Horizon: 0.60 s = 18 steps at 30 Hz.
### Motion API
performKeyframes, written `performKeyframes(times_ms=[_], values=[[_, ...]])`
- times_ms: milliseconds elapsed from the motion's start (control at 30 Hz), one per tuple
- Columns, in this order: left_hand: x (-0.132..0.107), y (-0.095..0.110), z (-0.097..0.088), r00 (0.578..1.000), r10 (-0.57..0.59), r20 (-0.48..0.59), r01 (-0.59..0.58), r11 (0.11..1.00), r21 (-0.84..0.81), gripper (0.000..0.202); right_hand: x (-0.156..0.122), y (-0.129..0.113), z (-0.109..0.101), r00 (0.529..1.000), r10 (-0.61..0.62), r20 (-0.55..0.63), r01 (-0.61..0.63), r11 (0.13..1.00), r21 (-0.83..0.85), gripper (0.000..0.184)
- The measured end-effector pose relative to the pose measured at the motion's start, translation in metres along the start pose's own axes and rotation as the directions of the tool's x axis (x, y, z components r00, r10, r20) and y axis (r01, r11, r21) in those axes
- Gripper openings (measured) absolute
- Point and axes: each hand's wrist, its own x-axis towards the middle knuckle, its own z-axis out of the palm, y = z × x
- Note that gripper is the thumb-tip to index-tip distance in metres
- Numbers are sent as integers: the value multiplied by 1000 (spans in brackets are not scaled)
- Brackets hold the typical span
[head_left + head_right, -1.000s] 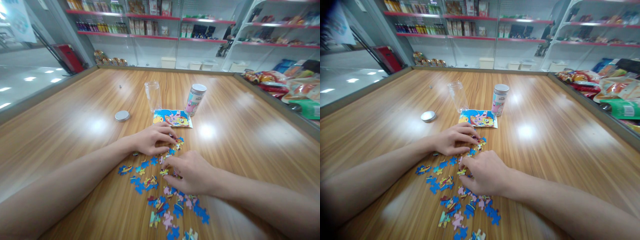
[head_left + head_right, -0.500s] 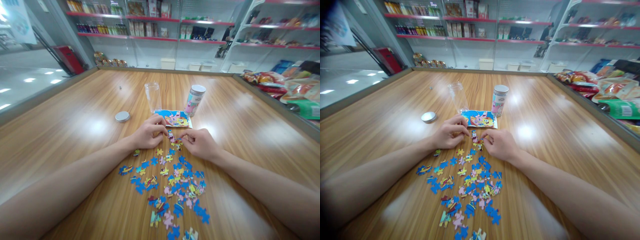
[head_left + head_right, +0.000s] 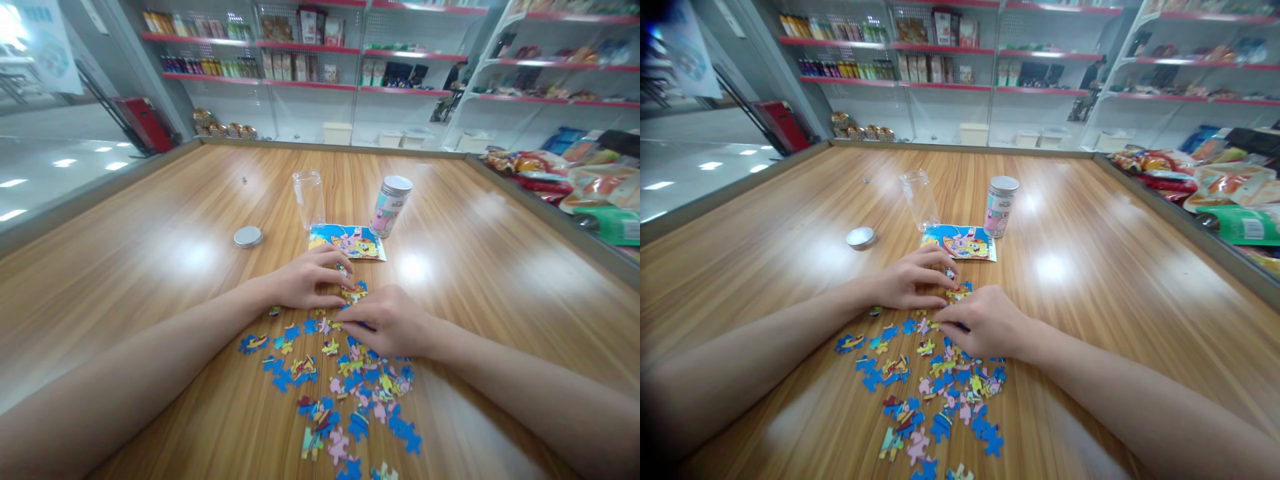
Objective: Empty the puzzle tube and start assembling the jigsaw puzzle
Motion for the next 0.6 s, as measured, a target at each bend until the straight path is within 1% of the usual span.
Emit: performKeyframes(times_ms=[100,267,367,500,600], values=[[1,0,0,1000,0,8,0,1000,-2,32,0,-2,4,1000,15,1,-15,999,40,19],[0,0,-2,999,32,43,-29,998,-55,17,-1,-1,2,1000,5,30,-6,999,47,18],[1,3,-5,998,24,63,-18,996,-87,14,-2,0,0,999,-25,35,23,999,49,18],[2,7,-9,998,4,58,4,992,-128,11,-3,2,-1,996,-75,47,72,995,63,17],[2,8,-10,999,-16,52,23,991,-134,6,-4,4,-2,995,-70,71,65,995,72,19]])
